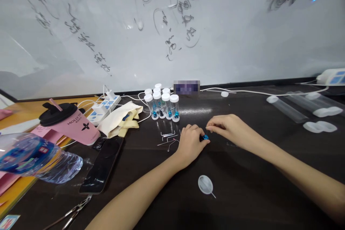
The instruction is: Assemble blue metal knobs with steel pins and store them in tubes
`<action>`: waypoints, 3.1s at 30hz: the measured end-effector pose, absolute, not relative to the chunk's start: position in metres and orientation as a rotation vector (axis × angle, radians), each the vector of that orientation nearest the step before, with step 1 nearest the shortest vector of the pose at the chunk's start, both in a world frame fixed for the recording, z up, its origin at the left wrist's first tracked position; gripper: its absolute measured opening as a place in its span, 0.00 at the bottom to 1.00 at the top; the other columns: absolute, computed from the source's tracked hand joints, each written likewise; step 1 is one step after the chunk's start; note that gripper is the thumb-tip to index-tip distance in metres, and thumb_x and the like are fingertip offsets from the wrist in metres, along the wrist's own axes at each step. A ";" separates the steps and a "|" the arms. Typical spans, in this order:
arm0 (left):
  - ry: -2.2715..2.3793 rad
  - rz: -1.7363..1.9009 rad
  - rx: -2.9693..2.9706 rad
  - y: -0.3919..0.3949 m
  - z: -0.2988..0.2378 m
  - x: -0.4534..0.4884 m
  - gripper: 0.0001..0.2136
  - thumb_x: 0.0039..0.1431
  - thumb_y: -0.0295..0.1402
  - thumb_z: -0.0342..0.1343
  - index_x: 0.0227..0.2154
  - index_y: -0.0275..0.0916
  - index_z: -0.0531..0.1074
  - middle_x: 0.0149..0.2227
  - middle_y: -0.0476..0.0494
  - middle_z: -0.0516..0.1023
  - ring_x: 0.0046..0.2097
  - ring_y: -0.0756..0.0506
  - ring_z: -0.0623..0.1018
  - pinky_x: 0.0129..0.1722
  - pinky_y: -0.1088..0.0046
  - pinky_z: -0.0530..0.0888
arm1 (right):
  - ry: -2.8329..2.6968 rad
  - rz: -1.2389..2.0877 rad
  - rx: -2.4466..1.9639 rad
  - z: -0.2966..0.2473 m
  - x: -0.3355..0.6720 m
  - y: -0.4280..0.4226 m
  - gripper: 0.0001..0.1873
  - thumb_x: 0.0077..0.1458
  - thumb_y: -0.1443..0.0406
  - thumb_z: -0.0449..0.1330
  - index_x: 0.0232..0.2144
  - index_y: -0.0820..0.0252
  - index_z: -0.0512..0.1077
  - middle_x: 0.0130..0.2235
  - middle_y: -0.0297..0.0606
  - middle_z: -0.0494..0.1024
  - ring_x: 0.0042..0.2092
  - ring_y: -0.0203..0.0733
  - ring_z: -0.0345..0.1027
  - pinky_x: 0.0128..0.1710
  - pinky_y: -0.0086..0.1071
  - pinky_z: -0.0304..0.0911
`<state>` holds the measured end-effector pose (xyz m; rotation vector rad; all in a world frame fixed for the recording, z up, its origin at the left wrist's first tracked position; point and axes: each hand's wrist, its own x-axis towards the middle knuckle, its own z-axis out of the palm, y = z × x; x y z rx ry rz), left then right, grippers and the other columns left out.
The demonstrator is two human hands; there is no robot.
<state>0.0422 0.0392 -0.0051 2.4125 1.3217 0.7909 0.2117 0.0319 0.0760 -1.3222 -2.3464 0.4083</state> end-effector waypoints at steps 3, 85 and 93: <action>1.322 0.788 2.405 0.039 -0.005 0.042 0.08 0.51 0.35 0.65 0.31 0.40 0.75 0.36 0.46 0.77 0.41 0.42 0.72 0.41 0.65 0.67 | -2.363 0.398 -1.309 0.076 0.211 0.031 0.12 0.60 0.65 0.54 0.28 0.57 0.76 0.30 0.35 0.79 0.31 0.40 0.71 0.31 0.31 0.59; 1.459 1.462 1.902 0.080 0.060 -0.040 0.05 0.52 0.25 0.59 0.31 0.39 0.70 0.32 0.47 0.77 0.36 0.45 0.76 0.34 0.71 0.70 | -2.325 -0.257 -1.357 0.110 0.108 0.106 0.15 0.63 0.60 0.52 0.48 0.62 0.68 0.44 0.46 0.75 0.36 0.47 0.72 0.27 0.32 0.56; 1.521 1.236 2.041 0.074 0.050 -0.030 0.07 0.55 0.32 0.57 0.37 0.39 0.70 0.31 0.47 0.76 0.29 0.46 0.74 0.30 0.71 0.66 | -2.347 -0.259 -1.392 0.106 0.112 0.077 0.07 0.61 0.67 0.51 0.38 0.62 0.68 0.33 0.39 0.72 0.26 0.39 0.67 0.23 0.30 0.46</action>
